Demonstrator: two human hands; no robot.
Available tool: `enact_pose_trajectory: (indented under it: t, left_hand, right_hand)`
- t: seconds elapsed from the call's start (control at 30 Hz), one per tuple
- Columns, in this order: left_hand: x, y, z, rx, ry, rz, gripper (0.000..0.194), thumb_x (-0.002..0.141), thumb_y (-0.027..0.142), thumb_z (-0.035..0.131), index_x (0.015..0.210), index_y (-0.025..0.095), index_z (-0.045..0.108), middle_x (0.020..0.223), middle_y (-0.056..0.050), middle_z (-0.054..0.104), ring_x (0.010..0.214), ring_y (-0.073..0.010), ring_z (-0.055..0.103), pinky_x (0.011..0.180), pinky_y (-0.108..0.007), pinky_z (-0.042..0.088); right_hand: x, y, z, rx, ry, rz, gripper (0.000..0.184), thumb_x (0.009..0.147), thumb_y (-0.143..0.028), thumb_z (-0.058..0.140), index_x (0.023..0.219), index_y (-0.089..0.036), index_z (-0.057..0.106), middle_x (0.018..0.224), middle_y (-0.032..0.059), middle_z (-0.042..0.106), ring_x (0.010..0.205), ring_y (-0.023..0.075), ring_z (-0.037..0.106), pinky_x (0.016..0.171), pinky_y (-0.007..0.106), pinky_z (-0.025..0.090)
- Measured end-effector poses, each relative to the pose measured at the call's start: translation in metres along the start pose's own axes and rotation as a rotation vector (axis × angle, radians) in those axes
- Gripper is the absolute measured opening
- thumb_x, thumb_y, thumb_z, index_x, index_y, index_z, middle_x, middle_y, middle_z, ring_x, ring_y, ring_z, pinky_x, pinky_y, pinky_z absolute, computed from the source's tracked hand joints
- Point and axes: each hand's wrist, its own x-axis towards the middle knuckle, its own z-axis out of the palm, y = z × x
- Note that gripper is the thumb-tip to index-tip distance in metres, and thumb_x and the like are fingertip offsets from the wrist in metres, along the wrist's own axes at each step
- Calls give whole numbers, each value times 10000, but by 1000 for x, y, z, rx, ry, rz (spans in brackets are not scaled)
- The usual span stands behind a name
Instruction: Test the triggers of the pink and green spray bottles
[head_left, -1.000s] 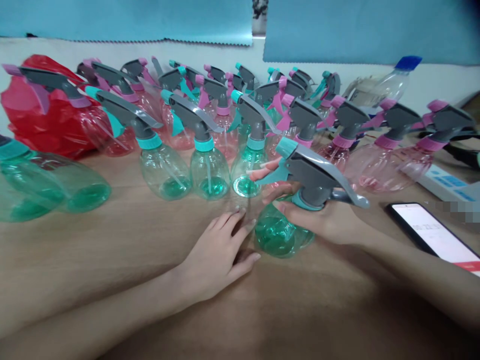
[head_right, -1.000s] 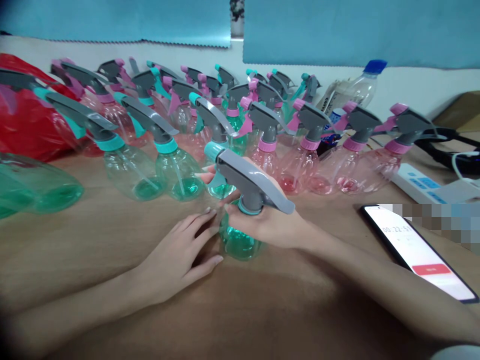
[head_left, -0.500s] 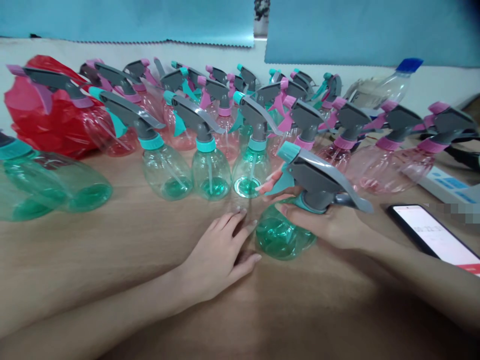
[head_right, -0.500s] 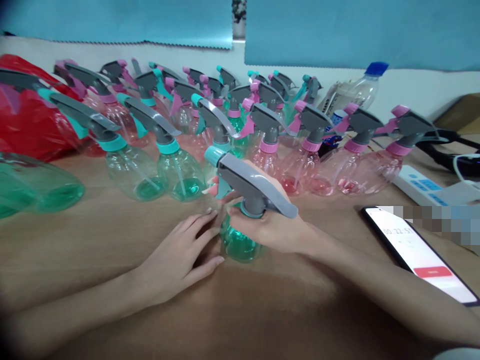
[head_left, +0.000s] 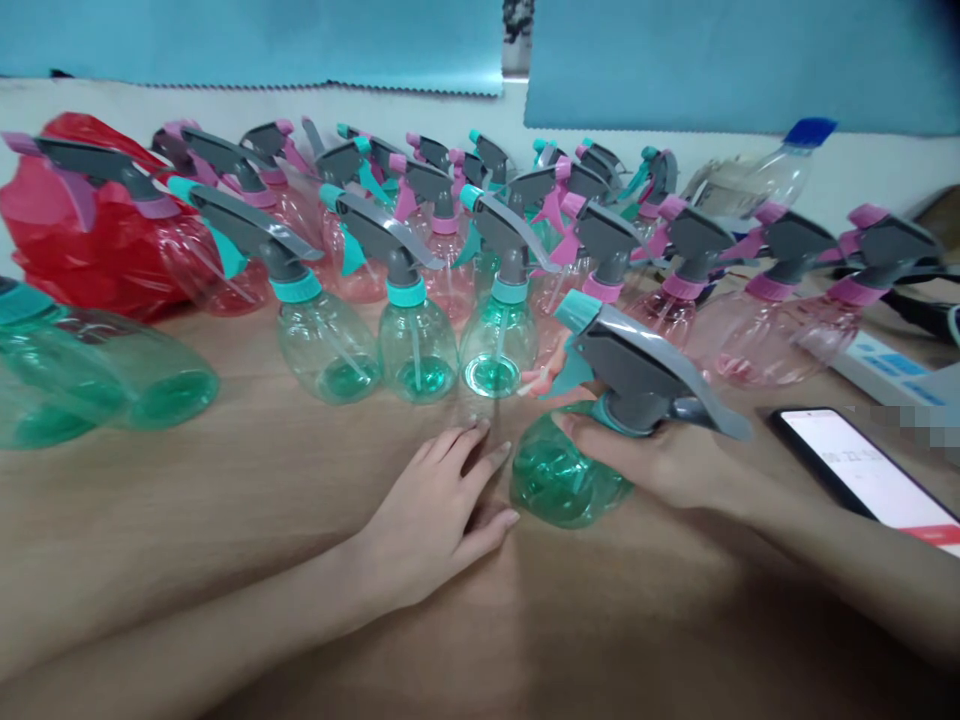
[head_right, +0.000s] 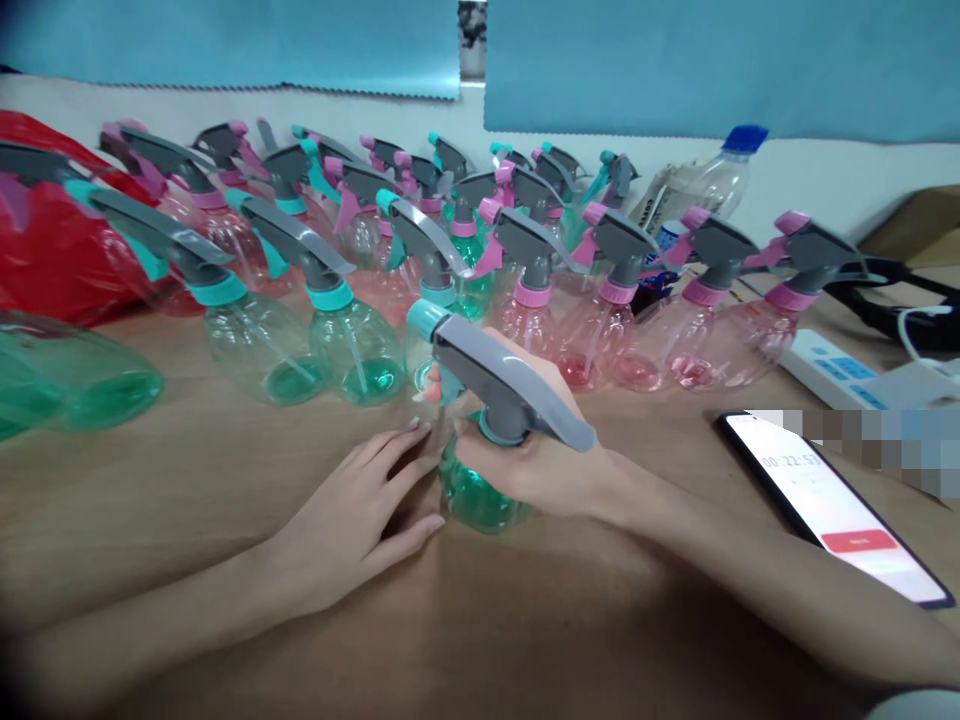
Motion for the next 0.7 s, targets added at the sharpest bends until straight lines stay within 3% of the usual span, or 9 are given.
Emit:
enact_pose_trajectory:
  t: [0.07,0.17,0.3,0.53,0.7]
  left_hand:
    - [1,0,1,-8,11,2,542,915,431,545,1329,85,489,1395,-206,442,1298,-341,384,1045,-496,358]
    - [1,-1,2,-14,19,1,542,915,431,543,1332,90,482,1393,-202,445,1299,-337,386,1039,-496,367]
    - [1,0,2,-2,7,3,551,920,438,532,1350,101,460,1402,-197,438,1304,-334,378,1033,-504,370]
    - [1,0,0,-16,10,-5,537,924,440,523,1339,104,464,1400,-198,446,1306,-338,380,1025,-516,376]
    - [1,0,1,-28,11,-5,536,923,441,526,1343,114,461,1404,-192,443,1310,-339,377,1027,-521,373]
  right_hand:
    - [1,0,0,14,-24,-10,308,706,-18,510,812,-271,649,808,-29,692,828,170,685,751,305,579]
    - [0,2,0,91,-60,1,426,729,-19,507,1034,-282,646,1049,-5,698,1006,184,663,765,294,584]
    - [-2,8,0,141,-53,43,539,740,-22,553,1206,-291,580,1270,25,618,1005,185,680,799,298,591]
    - [-2,7,0,164,-53,68,564,748,-33,572,1249,-291,557,1307,33,602,980,193,696,835,338,599]
    - [-2,7,-1,145,-50,52,554,754,-13,558,1228,-300,560,1167,9,673,999,179,680,836,318,602]
